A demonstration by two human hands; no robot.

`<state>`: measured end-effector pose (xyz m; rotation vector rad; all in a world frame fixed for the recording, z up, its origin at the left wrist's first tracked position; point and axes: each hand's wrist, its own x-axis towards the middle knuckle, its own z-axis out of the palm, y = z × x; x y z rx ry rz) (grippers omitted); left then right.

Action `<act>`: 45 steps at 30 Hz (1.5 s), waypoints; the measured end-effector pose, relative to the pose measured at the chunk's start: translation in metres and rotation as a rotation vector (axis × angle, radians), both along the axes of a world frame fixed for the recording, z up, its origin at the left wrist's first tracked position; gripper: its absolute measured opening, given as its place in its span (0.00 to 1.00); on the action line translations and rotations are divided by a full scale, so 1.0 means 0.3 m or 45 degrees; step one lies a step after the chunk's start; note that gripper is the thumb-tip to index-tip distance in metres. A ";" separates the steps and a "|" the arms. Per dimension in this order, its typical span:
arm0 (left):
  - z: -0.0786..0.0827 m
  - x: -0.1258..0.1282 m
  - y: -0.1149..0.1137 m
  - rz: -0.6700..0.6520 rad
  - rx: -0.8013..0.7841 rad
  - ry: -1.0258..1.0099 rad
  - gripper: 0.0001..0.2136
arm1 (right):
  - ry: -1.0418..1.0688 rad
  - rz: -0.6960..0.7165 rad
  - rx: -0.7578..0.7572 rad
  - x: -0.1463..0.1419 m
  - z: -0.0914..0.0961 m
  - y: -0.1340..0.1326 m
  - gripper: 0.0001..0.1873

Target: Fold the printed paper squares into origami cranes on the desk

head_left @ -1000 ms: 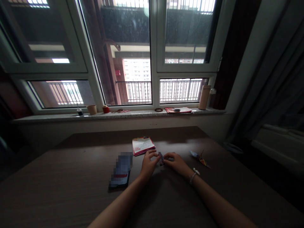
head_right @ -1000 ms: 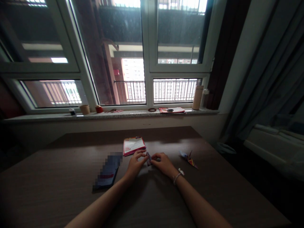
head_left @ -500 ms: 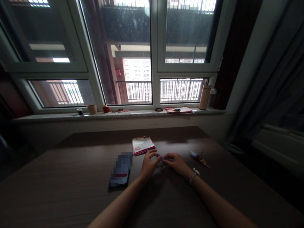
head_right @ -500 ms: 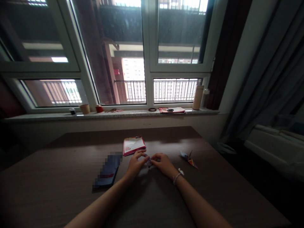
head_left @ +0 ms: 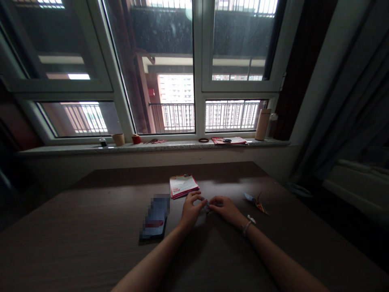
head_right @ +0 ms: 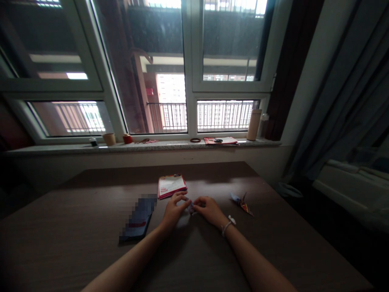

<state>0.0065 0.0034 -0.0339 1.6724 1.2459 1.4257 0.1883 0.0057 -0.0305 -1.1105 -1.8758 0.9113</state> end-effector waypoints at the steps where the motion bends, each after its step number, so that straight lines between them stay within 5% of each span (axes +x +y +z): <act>1: 0.000 0.000 -0.001 0.000 0.008 -0.001 0.06 | 0.003 0.003 0.001 0.001 -0.002 0.001 0.15; 16: -0.006 -0.008 0.017 0.076 0.053 0.055 0.07 | -0.069 -0.011 -0.005 0.001 0.009 -0.006 0.12; 33: -0.032 -0.010 0.035 0.055 0.009 0.170 0.10 | -0.164 -0.137 0.218 0.004 -0.017 0.008 0.06; 45: -0.007 -0.009 0.020 0.055 0.018 0.232 0.08 | -0.192 -0.135 0.157 0.001 -0.025 0.002 0.09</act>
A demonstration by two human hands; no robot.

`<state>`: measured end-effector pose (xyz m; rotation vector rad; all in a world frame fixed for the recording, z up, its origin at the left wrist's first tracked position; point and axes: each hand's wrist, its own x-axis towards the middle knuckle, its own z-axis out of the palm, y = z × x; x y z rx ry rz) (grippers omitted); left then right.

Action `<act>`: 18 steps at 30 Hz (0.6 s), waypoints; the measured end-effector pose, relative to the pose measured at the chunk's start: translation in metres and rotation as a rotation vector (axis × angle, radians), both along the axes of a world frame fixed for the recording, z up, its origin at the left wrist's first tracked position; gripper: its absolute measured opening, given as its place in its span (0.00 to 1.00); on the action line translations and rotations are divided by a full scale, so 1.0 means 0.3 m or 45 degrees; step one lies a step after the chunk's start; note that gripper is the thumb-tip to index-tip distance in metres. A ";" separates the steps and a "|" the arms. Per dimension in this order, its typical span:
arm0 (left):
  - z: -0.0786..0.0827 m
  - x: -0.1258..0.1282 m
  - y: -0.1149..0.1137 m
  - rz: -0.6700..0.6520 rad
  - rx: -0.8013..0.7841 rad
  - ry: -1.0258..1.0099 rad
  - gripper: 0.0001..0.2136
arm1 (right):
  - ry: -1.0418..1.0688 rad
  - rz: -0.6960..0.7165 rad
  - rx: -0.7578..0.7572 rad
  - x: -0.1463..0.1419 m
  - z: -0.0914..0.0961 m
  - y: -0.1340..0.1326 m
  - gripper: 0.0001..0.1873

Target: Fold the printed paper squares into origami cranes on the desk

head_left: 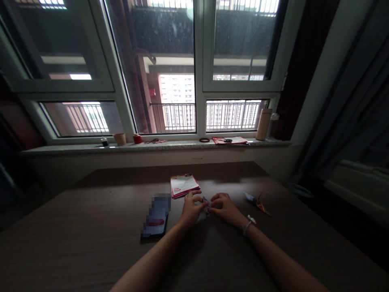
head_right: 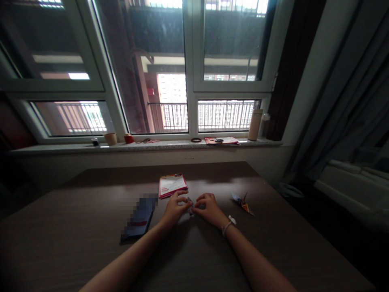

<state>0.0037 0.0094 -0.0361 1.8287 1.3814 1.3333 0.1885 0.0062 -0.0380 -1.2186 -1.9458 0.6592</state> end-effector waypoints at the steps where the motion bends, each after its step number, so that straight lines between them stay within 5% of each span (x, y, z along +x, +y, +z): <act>1: 0.000 0.002 -0.001 0.005 0.008 0.000 0.08 | -0.008 0.007 -0.004 0.000 0.002 -0.002 0.08; 18: -0.032 -0.006 0.020 -0.051 -0.063 0.064 0.10 | 0.049 -0.090 0.031 0.015 0.013 0.014 0.12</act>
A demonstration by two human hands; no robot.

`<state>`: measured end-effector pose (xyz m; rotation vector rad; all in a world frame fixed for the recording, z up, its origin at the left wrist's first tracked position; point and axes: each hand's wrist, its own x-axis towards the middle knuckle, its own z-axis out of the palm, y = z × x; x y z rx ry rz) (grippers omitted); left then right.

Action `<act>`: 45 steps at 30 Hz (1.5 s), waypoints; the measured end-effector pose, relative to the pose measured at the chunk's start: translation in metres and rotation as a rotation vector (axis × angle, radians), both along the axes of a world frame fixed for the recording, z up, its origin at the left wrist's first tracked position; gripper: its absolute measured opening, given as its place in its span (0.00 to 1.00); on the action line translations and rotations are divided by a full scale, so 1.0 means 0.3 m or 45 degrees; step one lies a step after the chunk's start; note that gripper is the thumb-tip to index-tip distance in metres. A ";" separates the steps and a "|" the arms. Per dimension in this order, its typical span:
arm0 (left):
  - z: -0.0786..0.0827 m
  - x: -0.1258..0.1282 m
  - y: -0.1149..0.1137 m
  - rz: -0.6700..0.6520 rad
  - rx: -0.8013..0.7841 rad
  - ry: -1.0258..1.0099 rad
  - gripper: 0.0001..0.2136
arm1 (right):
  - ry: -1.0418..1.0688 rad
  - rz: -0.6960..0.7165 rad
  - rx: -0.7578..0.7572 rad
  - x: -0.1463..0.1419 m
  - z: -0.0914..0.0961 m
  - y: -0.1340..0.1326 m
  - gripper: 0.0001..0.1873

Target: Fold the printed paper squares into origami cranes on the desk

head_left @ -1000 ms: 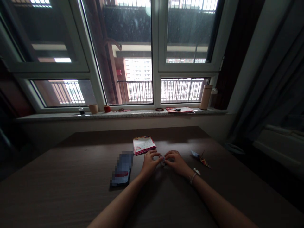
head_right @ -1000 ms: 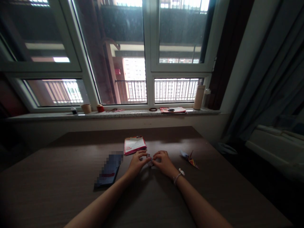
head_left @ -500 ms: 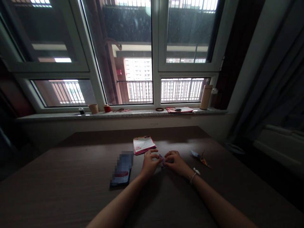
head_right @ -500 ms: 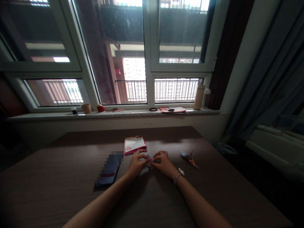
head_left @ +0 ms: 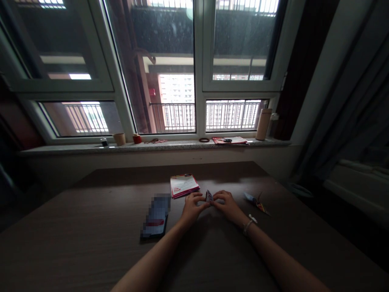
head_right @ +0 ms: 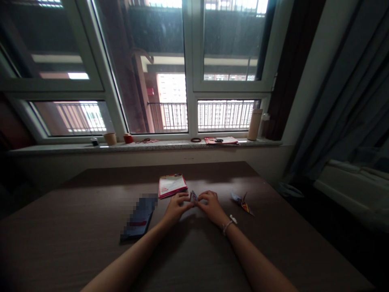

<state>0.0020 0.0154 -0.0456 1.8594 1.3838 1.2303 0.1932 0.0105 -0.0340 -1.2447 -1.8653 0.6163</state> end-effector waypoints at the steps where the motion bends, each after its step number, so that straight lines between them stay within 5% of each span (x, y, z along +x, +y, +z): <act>1: -0.001 0.000 0.001 -0.003 0.002 -0.005 0.09 | 0.005 0.007 -0.006 0.002 -0.002 0.003 0.12; 31: -0.009 -0.003 0.007 -0.033 -0.003 -0.050 0.04 | 0.017 -0.091 -0.061 -0.004 -0.003 0.005 0.09; 45: 0.018 0.023 -0.033 0.002 0.000 0.154 0.02 | -0.223 -0.046 -0.049 -0.026 -0.009 -0.011 0.07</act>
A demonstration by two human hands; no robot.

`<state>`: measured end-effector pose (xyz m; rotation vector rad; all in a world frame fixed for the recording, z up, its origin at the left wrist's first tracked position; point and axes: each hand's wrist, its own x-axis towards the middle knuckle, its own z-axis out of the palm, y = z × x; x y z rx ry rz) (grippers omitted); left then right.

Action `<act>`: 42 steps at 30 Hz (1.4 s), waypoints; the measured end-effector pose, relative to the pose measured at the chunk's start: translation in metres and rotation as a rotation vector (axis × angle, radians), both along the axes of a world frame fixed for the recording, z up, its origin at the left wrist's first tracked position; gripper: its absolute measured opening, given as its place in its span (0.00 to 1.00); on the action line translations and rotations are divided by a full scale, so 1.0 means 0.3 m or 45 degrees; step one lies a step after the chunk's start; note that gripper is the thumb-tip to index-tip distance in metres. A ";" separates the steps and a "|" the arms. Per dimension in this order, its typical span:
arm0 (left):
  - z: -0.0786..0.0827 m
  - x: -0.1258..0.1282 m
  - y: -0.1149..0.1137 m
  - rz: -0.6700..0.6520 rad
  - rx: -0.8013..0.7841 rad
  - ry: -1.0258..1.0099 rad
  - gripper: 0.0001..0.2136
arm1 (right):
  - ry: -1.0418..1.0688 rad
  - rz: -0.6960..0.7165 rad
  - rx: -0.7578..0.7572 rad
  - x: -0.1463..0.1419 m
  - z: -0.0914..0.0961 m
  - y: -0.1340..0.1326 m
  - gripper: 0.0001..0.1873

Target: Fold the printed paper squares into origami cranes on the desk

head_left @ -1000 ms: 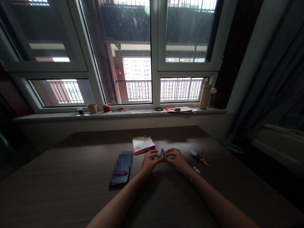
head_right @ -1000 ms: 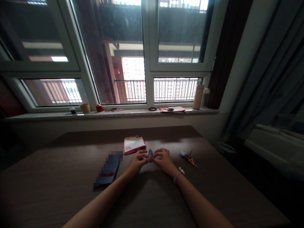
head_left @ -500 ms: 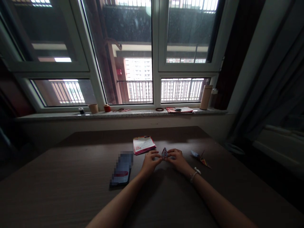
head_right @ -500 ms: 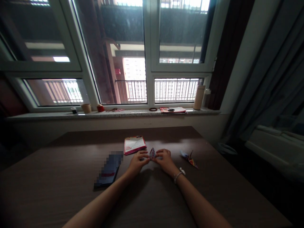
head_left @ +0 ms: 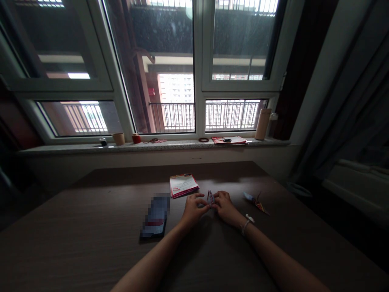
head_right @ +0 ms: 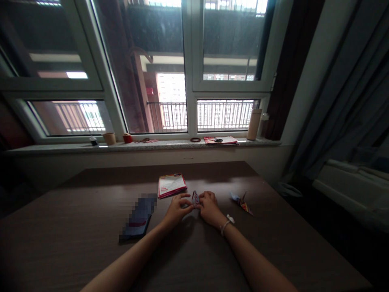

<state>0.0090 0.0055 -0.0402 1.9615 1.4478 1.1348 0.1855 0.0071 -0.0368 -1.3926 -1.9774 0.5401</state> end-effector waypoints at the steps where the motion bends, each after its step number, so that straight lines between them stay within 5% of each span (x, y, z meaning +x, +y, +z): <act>1: 0.001 0.000 -0.001 0.019 0.006 0.011 0.02 | -0.002 -0.010 0.007 0.001 0.001 0.000 0.06; 7: 0.007 -0.004 -0.008 0.153 -0.038 0.160 0.01 | -0.016 -0.086 0.048 0.015 0.005 -0.006 0.11; 42: 0.040 0.004 -0.051 0.159 -0.111 0.372 0.06 | 0.002 -0.112 -0.020 0.020 -0.012 0.009 0.10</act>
